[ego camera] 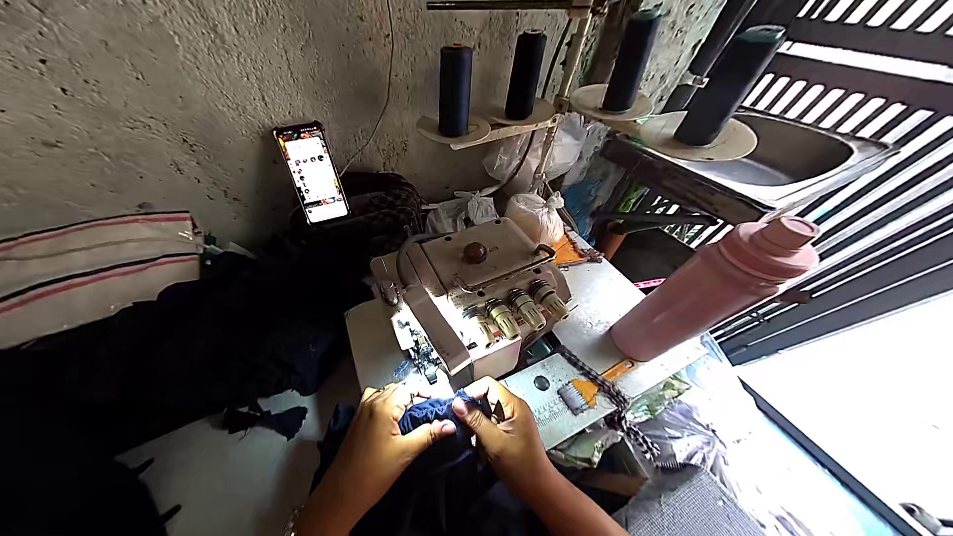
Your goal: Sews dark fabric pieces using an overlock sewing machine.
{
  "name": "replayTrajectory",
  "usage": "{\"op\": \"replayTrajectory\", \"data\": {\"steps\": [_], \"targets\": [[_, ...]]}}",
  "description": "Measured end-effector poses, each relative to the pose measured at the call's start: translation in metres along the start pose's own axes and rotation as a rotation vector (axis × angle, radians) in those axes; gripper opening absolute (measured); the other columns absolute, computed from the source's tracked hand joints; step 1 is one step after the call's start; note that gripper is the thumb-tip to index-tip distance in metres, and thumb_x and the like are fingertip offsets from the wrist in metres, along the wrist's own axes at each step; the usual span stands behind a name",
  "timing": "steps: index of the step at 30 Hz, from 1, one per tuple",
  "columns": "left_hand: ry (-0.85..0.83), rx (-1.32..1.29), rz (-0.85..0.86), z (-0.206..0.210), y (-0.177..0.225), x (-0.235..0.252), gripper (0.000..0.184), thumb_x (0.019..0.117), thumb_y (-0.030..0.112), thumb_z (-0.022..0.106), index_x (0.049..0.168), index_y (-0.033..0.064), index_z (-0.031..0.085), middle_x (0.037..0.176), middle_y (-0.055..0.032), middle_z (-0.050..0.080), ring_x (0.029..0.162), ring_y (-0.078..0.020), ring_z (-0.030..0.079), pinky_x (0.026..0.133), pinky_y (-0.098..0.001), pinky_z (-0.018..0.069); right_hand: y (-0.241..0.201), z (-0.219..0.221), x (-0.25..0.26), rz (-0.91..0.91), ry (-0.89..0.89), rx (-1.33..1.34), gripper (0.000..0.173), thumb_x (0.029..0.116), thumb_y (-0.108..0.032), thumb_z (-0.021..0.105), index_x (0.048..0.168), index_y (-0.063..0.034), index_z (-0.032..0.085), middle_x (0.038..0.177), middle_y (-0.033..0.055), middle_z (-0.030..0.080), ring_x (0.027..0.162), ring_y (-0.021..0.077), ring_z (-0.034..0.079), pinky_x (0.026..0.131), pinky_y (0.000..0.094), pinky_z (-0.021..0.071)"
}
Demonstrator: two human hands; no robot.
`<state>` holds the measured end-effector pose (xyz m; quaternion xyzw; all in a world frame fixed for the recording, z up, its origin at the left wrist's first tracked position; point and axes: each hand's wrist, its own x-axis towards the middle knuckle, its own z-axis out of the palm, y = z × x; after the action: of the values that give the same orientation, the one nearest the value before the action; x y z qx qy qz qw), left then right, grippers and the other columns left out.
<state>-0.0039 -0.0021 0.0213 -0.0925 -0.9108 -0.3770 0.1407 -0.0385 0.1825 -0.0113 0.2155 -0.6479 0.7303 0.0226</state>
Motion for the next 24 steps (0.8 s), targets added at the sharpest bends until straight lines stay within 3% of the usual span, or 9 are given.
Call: {"op": "replayTrajectory", "data": {"steps": [6,10,13,15,17,19,22,24], "targets": [[0.118,0.077,0.061,0.013,-0.003,0.001,0.031,0.0842,0.045,0.069,0.091,0.0162,0.077,0.089,0.006,0.071,0.087,-0.0054,0.063,0.087,-0.0348,0.0416,0.006,-0.002,0.003,0.005,0.004,-0.027,0.014,0.0962,-0.017,0.068,0.097,-0.0034,0.068,0.082,-0.0057,0.068,0.071,-0.0073,0.061,0.067,0.0108,0.0515],[0.119,0.001,0.046,0.01,-0.003,0.002,0.025,0.0868,0.04,0.07,0.088,0.0159,0.077,0.088,0.0073,0.072,0.088,-0.0007,0.062,0.093,-0.0334,0.0375,0.0,-0.004,0.004,0.22,0.005,0.091,0.021,0.1046,-0.019,0.054,0.087,-0.0107,0.06,0.063,-0.0104,0.057,0.044,-0.0046,0.051,0.043,0.0145,0.0473],[0.107,-0.063,0.01,0.008,-0.004,0.003,0.022,0.0874,0.038,0.07,0.087,0.0167,0.076,0.086,0.0089,0.071,0.087,0.0021,0.062,0.096,-0.0353,0.0379,-0.001,-0.009,0.003,0.411,0.004,0.336,0.021,0.1065,-0.015,0.048,0.089,-0.0117,0.06,0.066,-0.0065,0.065,0.041,-0.0008,0.053,0.039,0.0162,0.047],[0.107,-0.057,0.013,0.009,-0.004,0.005,0.022,0.0866,0.039,0.07,0.087,0.0177,0.077,0.085,0.0097,0.071,0.086,0.002,0.062,0.094,-0.0371,0.0382,-0.002,-0.011,0.003,0.445,-0.014,0.361,0.02,0.1057,-0.015,0.05,0.089,-0.0121,0.061,0.068,-0.0064,0.066,0.041,-0.0017,0.052,0.039,0.0152,0.0454],[0.107,-0.043,0.016,0.01,-0.003,0.006,0.023,0.0855,0.04,0.071,0.087,0.0186,0.078,0.085,0.0101,0.071,0.085,0.0018,0.062,0.093,-0.0383,0.0382,-0.006,-0.015,0.007,0.381,-0.075,0.244,0.013,0.1024,-0.018,0.059,0.097,-0.0103,0.067,0.071,-0.0098,0.066,0.045,-0.0052,0.051,0.042,0.0128,0.0443],[0.107,-0.033,0.02,0.01,-0.004,0.006,0.023,0.0857,0.041,0.07,0.087,0.0187,0.078,0.084,0.0101,0.071,0.084,0.0018,0.062,0.093,-0.038,0.0384,-0.008,-0.017,0.012,0.25,-0.136,0.074,0.021,0.0943,-0.025,0.072,0.104,-0.0071,0.072,0.075,-0.0116,0.066,0.056,-0.0088,0.053,0.052,0.0104,0.0449],[0.119,0.008,0.001,0.01,-0.002,0.003,0.026,0.0868,0.043,0.068,0.087,0.0178,0.077,0.084,0.0087,0.071,0.084,-0.0005,0.063,0.093,-0.0394,0.0384,-0.007,-0.014,0.015,0.087,-0.097,-0.185,0.022,0.0925,-0.027,0.072,0.092,-0.0051,0.074,0.076,-0.0049,0.069,0.068,-0.0075,0.059,0.063,0.0118,0.0478],[0.161,0.123,-0.042,0.011,0.004,0.0,0.03,0.089,0.043,0.064,0.088,0.0159,0.076,0.084,0.0053,0.072,0.083,-0.0071,0.064,0.091,-0.0441,0.039,-0.003,-0.011,0.017,0.015,-0.041,-0.29,0.022,0.0924,-0.027,0.071,0.086,-0.0059,0.072,0.07,-0.0034,0.066,0.063,-0.0057,0.058,0.06,0.0128,0.0462]]}}
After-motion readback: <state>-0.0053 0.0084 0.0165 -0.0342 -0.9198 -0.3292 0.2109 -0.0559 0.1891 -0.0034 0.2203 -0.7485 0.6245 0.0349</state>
